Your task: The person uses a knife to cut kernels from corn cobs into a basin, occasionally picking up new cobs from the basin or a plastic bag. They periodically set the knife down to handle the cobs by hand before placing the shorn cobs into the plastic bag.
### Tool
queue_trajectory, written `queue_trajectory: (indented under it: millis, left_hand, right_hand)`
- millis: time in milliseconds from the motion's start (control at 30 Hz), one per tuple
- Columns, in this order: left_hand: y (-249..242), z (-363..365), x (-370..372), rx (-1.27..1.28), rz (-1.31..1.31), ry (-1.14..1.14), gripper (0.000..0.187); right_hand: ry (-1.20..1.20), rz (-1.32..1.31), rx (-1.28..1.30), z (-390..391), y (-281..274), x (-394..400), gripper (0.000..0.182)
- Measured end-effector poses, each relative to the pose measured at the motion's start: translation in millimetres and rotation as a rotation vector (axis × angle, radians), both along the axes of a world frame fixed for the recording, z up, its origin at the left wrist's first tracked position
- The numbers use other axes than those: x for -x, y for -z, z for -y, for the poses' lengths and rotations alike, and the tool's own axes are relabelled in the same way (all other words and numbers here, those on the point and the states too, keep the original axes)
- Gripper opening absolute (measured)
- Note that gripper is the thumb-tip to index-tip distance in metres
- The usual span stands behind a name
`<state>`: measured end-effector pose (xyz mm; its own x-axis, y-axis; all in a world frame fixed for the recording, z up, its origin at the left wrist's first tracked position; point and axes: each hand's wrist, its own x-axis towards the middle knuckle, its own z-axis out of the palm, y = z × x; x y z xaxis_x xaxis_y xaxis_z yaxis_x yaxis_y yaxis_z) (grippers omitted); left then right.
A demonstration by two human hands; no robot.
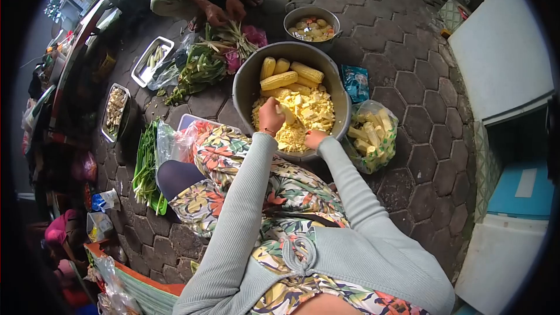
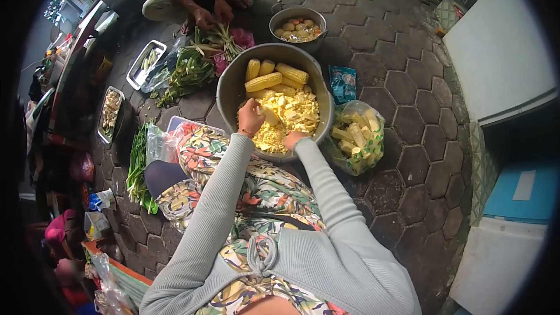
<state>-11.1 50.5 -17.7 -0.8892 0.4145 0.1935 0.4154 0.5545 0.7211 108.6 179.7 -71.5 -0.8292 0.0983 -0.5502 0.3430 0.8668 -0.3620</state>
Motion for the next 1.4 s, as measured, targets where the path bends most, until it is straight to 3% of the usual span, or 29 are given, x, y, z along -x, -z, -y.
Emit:
queue_trajectory:
  millis: [33,100,133,200,533,733,967,1267,1333,1400]
  left_hand:
    - [-4.9,6.2,2.8,-0.022,0.053,0.147,0.028]
    - [2.3,10.7,8.2,-0.015,0.014,0.234,0.028]
    - [7.0,12.1,10.1,-0.013,-0.028,0.327,0.029]
    - [13.5,6.6,8.0,0.007,-0.048,0.306,0.030]
    - [3.0,7.8,0.8,0.032,0.164,0.272,0.044]
    - [6.1,1.9,-2.6,0.062,0.098,0.292,0.037]
    - [13.1,-1.2,-9.2,-0.006,0.086,0.291,0.031]
    - [11.7,0.6,-7.8,0.060,-0.007,0.346,0.029]
    - [9.6,-0.2,-8.9,0.045,0.055,0.215,0.028]
    - [12.3,2.4,-10.3,-0.006,0.098,0.246,0.025]
  right_hand:
    - [-0.003,-0.001,0.005,1.8,-14.7,-3.5,0.033]
    - [0.285,-0.091,0.093,7.5,-63.5,-14.9,0.031]
    - [0.280,-0.085,0.095,12.7,-62.8,-15.6,0.031]
    - [0.445,-0.341,0.105,26.4,-64.0,-13.2,0.029]
    - [0.484,-0.305,0.064,50.0,-68.9,-6.5,0.027]
    - [0.560,-0.339,0.027,55.5,-53.0,-4.3,0.024]
    - [0.473,-0.098,0.124,40.5,-69.8,-7.1,0.029]
    - [0.459,-0.087,0.128,41.9,-41.4,5.8,0.028]
    - [0.430,-0.171,0.125,46.1,-38.4,-7.8,0.027]
    - [0.358,-0.147,0.094,45.0,-34.0,-11.0,0.028]
